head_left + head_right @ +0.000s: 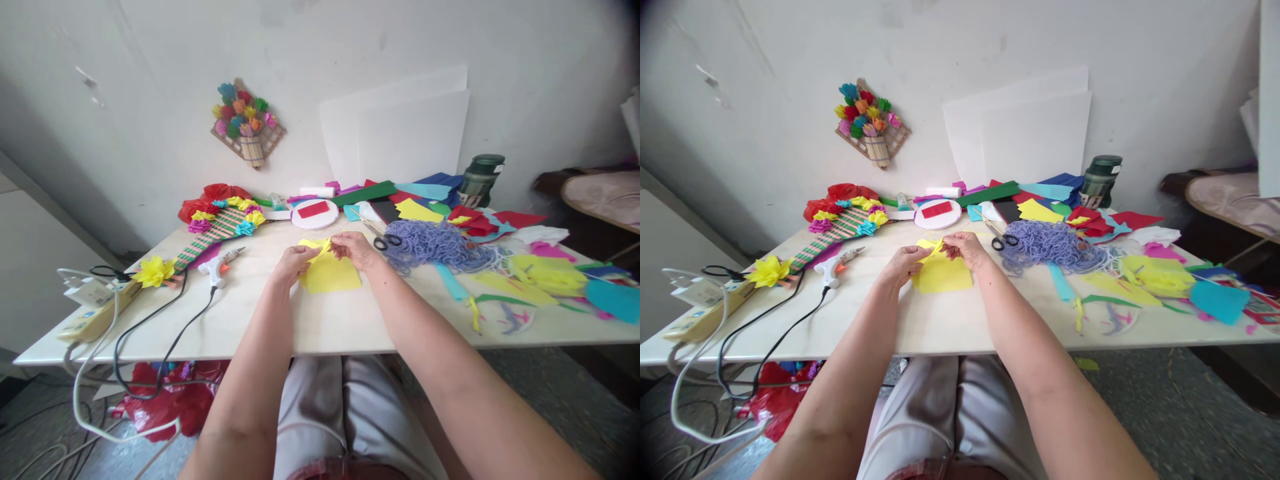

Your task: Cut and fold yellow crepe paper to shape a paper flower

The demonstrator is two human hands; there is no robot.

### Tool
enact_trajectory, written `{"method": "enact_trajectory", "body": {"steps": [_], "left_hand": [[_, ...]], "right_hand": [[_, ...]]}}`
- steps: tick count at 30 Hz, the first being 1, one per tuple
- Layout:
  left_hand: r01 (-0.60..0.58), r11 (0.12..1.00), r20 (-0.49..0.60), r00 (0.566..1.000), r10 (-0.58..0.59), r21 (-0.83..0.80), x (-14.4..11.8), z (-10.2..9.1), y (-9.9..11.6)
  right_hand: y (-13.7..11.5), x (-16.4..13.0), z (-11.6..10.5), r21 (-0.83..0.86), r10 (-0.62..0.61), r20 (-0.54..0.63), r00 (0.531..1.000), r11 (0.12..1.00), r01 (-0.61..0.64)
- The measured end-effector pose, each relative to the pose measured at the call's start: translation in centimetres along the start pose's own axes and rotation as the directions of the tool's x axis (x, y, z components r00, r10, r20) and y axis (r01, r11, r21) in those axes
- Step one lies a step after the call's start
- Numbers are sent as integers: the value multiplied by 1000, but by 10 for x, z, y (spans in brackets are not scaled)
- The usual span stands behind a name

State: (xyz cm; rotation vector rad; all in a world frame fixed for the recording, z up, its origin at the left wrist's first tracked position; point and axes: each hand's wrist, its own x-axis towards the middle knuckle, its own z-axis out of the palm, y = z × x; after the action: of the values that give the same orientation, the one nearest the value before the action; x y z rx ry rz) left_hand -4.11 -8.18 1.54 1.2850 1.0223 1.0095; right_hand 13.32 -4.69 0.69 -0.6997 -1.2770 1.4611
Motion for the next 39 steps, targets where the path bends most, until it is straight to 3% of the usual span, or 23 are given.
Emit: {"method": "enact_trajectory", "body": {"steps": [5,9,17,27,35,39], "left_hand": [[-10,1000,-37,999,11,16,2,0,-1],[-21,999,-60,998,24,46,3,0,-3],[-84,988,-74,993,95,129,6,0,-6],[-170,931,-177,956,236,324,10,4,-6],[-219,922,-173,943,284,320,10,5,-6],[-245,902,-167,933,320,356,12,5,-8]], "right_hand": [[-1,0,0,36,54,31,998,998,-56],[-1,-2,2,-34,22,41,999,999,-20],[-1,-3,6,-135,-35,-39,999,990,29],[-1,-2,6,-200,-83,-134,987,978,55],[2,-2,8,-117,65,0,998,991,-64],[5,-1,7,-160,24,-15,1000,987,-26]]}}
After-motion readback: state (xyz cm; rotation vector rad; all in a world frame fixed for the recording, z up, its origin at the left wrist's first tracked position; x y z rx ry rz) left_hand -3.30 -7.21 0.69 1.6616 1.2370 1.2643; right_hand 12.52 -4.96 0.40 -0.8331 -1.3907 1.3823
